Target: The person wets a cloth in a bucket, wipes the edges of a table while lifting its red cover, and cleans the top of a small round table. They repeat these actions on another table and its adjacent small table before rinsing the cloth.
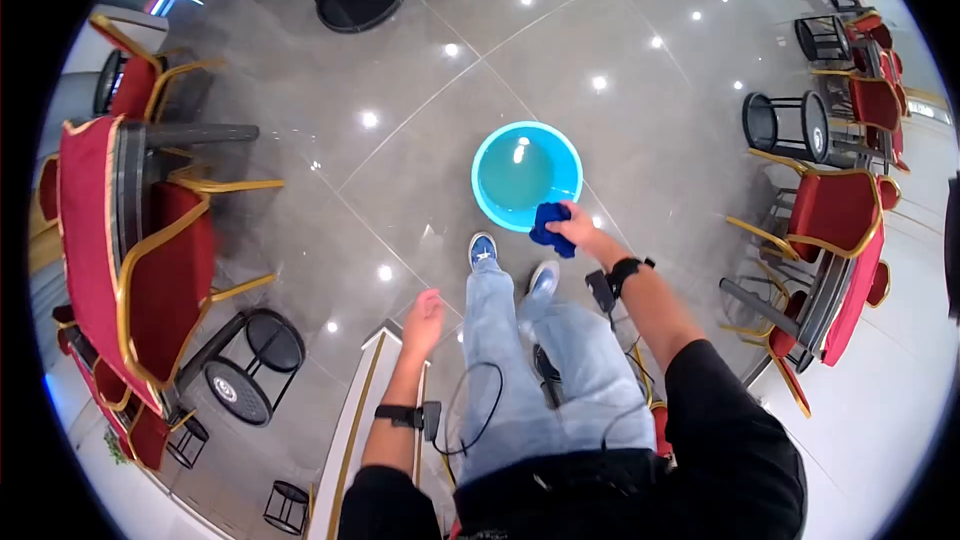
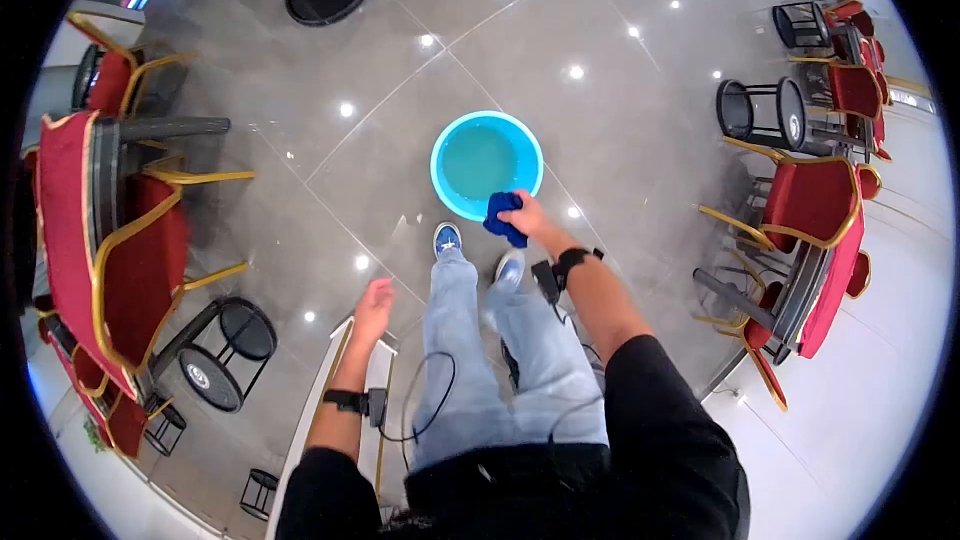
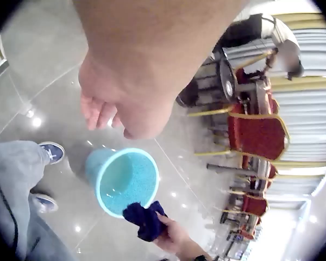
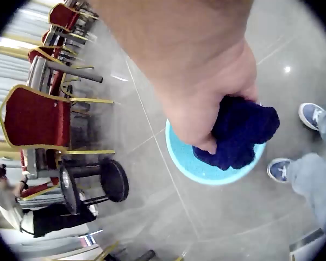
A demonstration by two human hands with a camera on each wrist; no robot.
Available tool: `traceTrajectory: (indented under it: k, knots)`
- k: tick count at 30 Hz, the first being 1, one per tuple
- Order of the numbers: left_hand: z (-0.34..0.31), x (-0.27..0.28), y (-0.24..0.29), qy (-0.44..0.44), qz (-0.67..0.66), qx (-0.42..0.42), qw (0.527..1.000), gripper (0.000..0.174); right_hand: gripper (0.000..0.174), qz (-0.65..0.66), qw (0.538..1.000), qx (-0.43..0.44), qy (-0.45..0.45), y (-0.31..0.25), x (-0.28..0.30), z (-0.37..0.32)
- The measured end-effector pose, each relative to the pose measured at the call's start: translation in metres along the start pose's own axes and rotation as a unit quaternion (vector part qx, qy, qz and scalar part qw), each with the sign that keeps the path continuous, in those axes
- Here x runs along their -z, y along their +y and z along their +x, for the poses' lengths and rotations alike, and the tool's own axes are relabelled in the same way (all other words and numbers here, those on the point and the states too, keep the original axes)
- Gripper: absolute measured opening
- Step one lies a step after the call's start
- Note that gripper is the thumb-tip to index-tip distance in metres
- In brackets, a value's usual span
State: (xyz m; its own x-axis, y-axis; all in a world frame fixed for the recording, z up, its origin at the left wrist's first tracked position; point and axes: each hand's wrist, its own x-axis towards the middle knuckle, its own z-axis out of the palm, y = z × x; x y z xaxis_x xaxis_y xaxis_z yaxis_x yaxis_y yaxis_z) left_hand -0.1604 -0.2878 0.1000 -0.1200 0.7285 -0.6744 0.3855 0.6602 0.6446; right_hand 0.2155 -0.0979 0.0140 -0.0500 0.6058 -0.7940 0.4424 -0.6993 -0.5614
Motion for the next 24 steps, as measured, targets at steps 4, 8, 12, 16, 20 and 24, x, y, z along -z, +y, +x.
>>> traceTrajectory:
  k: [4,8,12,16,20,24]
  knots:
    - [0.054,-0.005,-0.065,0.025,-0.102,0.097,0.990,0.031,0.071,-0.267,0.960,0.046,-0.074,-0.006,0.015,0.152]
    - [0.088,-0.029,-0.074,0.035,-0.097,0.149,0.983,0.034,0.064,-0.386,0.914,0.041,-0.118,0.005,0.001,0.260]
    - [0.117,-0.087,-0.073,0.063,-0.140,0.150,0.977,0.033,0.063,-0.559,0.817,0.138,-0.005,0.044,-0.044,0.288]
    - [0.143,-0.140,-0.032,0.023,-0.181,0.111,0.977,0.032,0.051,-0.701,0.683,0.188,-0.086,0.081,-0.059,0.301]
    - [0.161,-0.173,0.009,-0.034,-0.221,0.072,0.972,0.030,0.045,-0.621,0.775,0.097,-0.065,0.097,-0.041,0.329]
    - [0.186,-0.211,0.001,-0.094,-0.394,0.127,0.905,0.040,0.046,-0.364,0.925,0.071,-0.082,0.091,-0.020,0.315]
